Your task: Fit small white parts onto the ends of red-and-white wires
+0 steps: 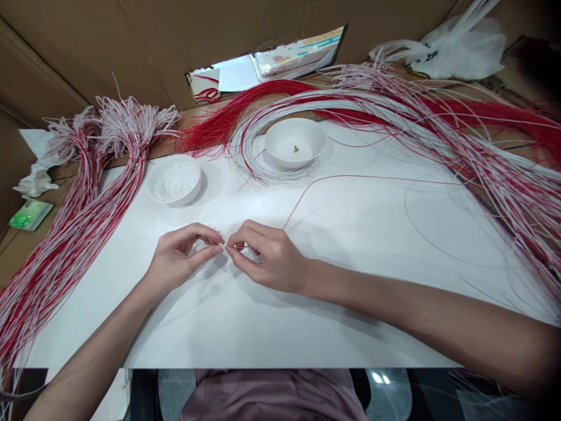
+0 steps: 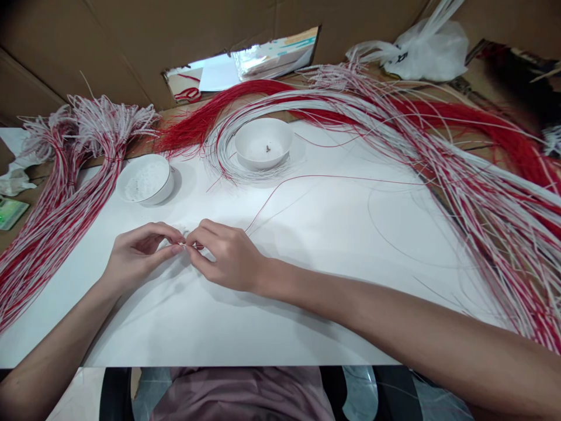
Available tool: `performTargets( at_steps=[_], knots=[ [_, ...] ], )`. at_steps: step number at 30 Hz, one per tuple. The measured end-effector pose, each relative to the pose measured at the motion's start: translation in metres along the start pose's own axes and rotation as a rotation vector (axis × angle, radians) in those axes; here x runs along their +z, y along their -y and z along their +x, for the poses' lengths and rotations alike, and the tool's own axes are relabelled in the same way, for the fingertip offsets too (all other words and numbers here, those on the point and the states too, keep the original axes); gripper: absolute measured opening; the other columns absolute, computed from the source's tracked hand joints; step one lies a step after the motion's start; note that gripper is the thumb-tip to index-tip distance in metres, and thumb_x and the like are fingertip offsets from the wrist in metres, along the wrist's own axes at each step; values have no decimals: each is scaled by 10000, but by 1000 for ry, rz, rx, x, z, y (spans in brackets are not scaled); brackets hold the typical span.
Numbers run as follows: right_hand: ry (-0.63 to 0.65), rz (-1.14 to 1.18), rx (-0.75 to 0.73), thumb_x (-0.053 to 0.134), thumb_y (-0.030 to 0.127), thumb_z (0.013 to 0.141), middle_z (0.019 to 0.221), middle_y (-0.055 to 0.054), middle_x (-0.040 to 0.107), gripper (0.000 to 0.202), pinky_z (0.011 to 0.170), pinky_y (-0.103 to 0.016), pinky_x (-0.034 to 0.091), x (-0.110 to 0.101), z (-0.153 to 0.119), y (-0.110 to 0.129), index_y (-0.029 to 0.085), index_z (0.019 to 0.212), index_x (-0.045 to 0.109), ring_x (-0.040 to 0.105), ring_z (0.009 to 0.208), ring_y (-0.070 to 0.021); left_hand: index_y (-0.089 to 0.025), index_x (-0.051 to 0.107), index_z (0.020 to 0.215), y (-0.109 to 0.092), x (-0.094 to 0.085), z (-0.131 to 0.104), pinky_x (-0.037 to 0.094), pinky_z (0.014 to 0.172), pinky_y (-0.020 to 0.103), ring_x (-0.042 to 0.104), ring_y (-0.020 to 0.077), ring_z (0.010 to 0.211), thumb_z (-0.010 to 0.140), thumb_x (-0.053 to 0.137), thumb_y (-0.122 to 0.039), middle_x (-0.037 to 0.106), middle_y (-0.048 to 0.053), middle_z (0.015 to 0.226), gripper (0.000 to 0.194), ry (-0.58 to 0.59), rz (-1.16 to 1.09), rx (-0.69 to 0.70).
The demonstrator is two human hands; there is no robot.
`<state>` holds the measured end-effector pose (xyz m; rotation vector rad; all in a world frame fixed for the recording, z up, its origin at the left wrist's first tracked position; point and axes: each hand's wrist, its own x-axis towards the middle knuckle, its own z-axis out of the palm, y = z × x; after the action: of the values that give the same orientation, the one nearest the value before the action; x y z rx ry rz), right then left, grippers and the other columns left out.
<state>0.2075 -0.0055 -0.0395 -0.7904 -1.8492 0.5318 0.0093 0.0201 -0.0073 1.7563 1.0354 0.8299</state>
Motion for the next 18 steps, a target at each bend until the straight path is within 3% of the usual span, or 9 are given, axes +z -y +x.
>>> performTargets(
  at_steps=[9, 18],
  knots=[
    [17, -27, 7, 509, 164, 943, 794, -29, 612, 123, 615, -223, 462, 0, 0, -2, 142, 903, 624, 565, 686, -100, -202, 706, 828, 1, -4, 1, 511, 730, 287, 642, 159, 785, 813, 704, -221, 708, 29, 822, 24, 31, 50, -49],
    [33, -23, 43, 552, 229, 950, 889, -39, 670, 135, 596, -209, 465, 1, -2, -4, 153, 995, 654, 591, 685, -86, -213, 732, 850, 2, -1, -3, 531, 748, 325, 669, 179, 792, 816, 693, -188, 731, 37, 843, 57, 17, 90, 64]
  ],
)
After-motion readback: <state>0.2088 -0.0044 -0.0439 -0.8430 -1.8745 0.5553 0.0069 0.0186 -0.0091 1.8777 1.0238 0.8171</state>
